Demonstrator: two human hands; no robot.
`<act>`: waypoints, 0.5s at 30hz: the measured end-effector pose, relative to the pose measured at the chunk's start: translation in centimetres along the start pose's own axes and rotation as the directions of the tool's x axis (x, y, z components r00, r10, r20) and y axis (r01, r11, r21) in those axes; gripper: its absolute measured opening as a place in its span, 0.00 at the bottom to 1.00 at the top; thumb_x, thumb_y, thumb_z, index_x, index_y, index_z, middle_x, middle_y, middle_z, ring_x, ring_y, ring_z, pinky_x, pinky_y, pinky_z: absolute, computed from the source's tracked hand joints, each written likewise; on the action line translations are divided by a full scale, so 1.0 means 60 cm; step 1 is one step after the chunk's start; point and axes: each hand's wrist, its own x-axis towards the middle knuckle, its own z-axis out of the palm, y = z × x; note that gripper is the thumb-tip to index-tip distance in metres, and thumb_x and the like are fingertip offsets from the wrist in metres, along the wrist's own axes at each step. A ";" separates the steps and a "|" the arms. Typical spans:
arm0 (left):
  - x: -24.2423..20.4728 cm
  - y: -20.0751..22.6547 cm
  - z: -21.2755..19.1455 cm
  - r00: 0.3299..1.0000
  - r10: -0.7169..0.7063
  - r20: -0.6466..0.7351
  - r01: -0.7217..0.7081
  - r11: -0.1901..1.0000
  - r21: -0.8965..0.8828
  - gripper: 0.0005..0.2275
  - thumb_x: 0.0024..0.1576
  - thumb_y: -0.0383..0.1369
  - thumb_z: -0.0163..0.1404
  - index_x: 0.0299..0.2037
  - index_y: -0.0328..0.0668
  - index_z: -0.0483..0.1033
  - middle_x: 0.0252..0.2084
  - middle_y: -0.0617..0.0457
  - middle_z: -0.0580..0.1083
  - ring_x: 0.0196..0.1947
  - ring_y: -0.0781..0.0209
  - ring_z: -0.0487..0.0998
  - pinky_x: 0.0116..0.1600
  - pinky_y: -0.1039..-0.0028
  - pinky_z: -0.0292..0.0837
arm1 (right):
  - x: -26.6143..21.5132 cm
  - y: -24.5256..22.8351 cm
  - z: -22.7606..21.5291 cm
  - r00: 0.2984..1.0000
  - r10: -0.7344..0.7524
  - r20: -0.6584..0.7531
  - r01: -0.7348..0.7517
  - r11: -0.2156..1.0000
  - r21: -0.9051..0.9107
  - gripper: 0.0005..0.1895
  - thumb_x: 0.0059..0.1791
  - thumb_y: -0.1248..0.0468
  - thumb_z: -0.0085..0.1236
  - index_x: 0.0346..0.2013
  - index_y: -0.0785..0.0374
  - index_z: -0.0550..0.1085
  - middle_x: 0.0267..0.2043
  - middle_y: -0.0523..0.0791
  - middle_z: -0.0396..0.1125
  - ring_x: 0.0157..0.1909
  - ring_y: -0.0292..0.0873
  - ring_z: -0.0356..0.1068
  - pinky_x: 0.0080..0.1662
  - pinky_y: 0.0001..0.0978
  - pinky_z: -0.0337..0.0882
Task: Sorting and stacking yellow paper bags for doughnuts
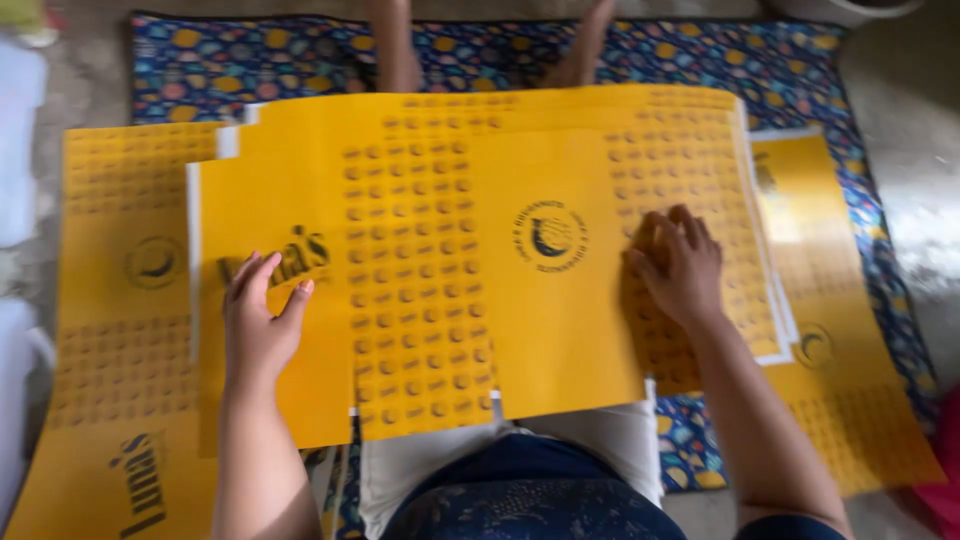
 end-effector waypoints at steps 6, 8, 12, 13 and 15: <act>0.005 0.004 0.057 1.000 -0.028 0.002 0.025 0.922 0.387 0.33 0.52 0.48 0.61 0.70 0.52 0.70 0.73 0.40 0.62 0.69 0.25 0.60 0.64 0.28 0.49 | -0.032 -0.056 -0.066 0.992 0.106 0.071 -0.106 0.994 0.002 0.36 0.51 0.43 0.58 0.72 0.46 0.64 0.75 0.51 0.54 0.74 0.64 0.52 0.65 0.75 0.52; 0.023 0.008 0.033 0.931 -0.361 0.047 0.319 0.871 0.373 0.42 0.48 0.61 0.53 0.72 0.47 0.62 0.78 0.40 0.48 0.77 0.43 0.43 0.67 0.30 0.34 | -0.014 -0.067 -0.087 0.956 0.185 0.227 -0.202 0.978 0.056 0.36 0.52 0.36 0.44 0.73 0.42 0.60 0.80 0.46 0.44 0.80 0.54 0.39 0.71 0.59 0.36; 0.032 -0.006 -0.004 0.808 -0.583 0.088 0.520 0.775 0.360 0.46 0.51 0.58 0.50 0.78 0.46 0.46 0.79 0.40 0.40 0.78 0.40 0.37 0.73 0.41 0.29 | -0.012 -0.035 -0.088 0.887 0.408 0.215 -0.420 0.907 0.012 0.42 0.51 0.35 0.47 0.75 0.45 0.49 0.81 0.53 0.34 0.79 0.64 0.34 0.69 0.74 0.38; 0.030 -0.046 -0.007 0.888 -0.456 0.056 0.422 0.858 0.292 0.41 0.54 0.53 0.56 0.71 0.34 0.57 0.67 0.39 0.54 0.67 0.38 0.54 0.65 0.50 0.46 | -0.012 -0.020 -0.084 0.895 0.426 0.131 -0.432 0.902 0.021 0.42 0.51 0.33 0.48 0.70 0.53 0.54 0.73 0.52 0.47 0.72 0.63 0.47 0.64 0.73 0.48; 0.030 -0.084 -0.019 0.948 -0.318 0.011 0.307 0.923 0.234 0.37 0.56 0.49 0.62 0.65 0.21 0.68 0.55 0.37 0.68 0.56 0.37 0.71 0.57 0.59 0.64 | -0.014 0.002 -0.082 0.896 0.441 0.048 -0.443 0.896 0.038 0.43 0.51 0.32 0.48 0.65 0.61 0.58 0.64 0.52 0.60 0.65 0.62 0.60 0.59 0.71 0.57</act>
